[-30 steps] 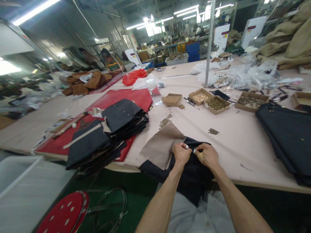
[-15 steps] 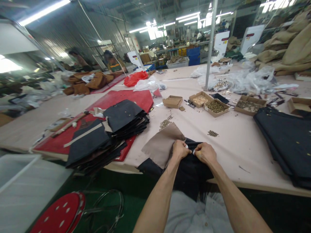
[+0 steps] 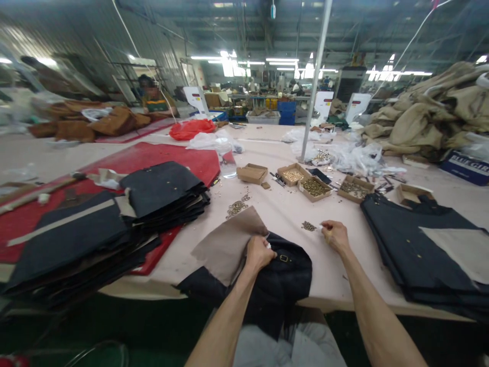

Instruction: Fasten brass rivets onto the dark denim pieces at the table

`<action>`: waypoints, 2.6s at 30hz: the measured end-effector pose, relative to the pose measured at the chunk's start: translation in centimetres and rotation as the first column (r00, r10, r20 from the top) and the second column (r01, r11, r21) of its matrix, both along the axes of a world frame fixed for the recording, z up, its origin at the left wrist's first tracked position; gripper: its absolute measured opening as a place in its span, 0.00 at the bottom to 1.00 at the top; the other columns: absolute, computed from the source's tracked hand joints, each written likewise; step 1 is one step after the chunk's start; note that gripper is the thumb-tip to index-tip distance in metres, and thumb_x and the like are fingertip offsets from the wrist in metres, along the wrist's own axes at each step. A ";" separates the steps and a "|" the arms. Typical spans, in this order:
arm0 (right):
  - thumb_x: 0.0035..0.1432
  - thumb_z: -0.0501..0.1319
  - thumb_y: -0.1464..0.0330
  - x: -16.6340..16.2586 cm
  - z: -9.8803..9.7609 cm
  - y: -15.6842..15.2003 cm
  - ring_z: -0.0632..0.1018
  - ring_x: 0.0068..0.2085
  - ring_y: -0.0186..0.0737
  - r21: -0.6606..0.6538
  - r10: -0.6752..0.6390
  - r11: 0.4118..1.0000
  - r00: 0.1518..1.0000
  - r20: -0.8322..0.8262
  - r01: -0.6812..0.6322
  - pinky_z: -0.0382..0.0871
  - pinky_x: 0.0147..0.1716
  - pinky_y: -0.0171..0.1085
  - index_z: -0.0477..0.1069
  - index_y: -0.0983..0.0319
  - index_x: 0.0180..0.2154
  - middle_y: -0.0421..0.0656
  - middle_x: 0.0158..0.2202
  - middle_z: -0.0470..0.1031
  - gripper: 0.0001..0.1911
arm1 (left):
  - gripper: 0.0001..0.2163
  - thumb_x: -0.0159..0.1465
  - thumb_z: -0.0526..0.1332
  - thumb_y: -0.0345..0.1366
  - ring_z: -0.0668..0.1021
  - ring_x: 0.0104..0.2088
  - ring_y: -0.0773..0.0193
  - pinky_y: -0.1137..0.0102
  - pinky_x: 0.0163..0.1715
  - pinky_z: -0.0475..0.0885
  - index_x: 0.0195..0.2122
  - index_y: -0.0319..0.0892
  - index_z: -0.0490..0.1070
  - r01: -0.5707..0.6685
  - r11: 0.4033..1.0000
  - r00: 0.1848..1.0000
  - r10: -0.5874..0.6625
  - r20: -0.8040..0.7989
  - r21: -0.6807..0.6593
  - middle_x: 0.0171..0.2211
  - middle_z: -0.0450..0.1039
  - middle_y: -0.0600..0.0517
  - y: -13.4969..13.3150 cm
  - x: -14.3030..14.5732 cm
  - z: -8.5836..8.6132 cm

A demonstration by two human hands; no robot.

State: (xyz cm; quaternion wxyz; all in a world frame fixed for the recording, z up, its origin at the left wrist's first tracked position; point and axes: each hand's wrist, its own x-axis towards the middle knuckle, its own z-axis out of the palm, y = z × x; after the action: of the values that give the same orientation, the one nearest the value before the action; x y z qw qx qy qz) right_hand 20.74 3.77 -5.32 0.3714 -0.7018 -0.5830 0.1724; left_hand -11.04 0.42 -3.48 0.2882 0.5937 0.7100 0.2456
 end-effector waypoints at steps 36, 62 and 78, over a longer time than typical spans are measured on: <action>0.59 0.54 0.75 -14.3 2.8 -7.8 0.72 0.39 0.41 -0.121 0.684 0.714 0.649 0.333 -0.690 0.63 0.41 0.36 0.67 0.60 0.41 0.44 0.38 0.71 0.08 | 0.05 0.43 0.65 0.28 0.77 0.27 0.62 0.73 0.26 0.64 0.24 0.39 0.75 0.060 0.998 0.998 -0.060 0.025 0.017 0.22 0.75 0.51 -2.3 -0.2 -0.1; 0.37 0.65 0.76 -15.8 2.2 -0.2 0.77 0.23 0.35 -0.610 0.600 0.609 0.797 -0.063 -0.506 0.62 0.20 0.27 0.78 0.64 0.25 0.41 0.21 0.78 0.07 | 0.08 0.49 0.64 0.30 0.78 0.20 0.65 0.76 0.23 0.67 0.32 0.38 0.76 0.046 0.983 0.970 -0.002 0.242 -0.178 0.18 0.75 0.51 -2.0 -0.9 -0.2; 0.39 0.64 0.77 -16.2 3.3 0.9 0.77 0.19 0.38 -0.674 0.641 0.470 0.745 -0.183 -0.570 0.65 0.16 0.28 0.72 0.63 0.24 0.40 0.17 0.75 0.06 | 0.07 0.50 0.64 0.30 0.76 0.19 0.65 0.76 0.21 0.65 0.31 0.39 0.73 0.045 0.987 0.952 0.004 0.307 -0.154 0.18 0.74 0.53 -1.5 -1.3 -1.4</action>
State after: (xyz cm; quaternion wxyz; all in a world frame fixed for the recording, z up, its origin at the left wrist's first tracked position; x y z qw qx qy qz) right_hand 4.55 4.70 -2.06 -0.0336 -0.5417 -0.7004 0.4635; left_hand -12.34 -1.07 -4.88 0.4436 0.5311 0.6678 0.2742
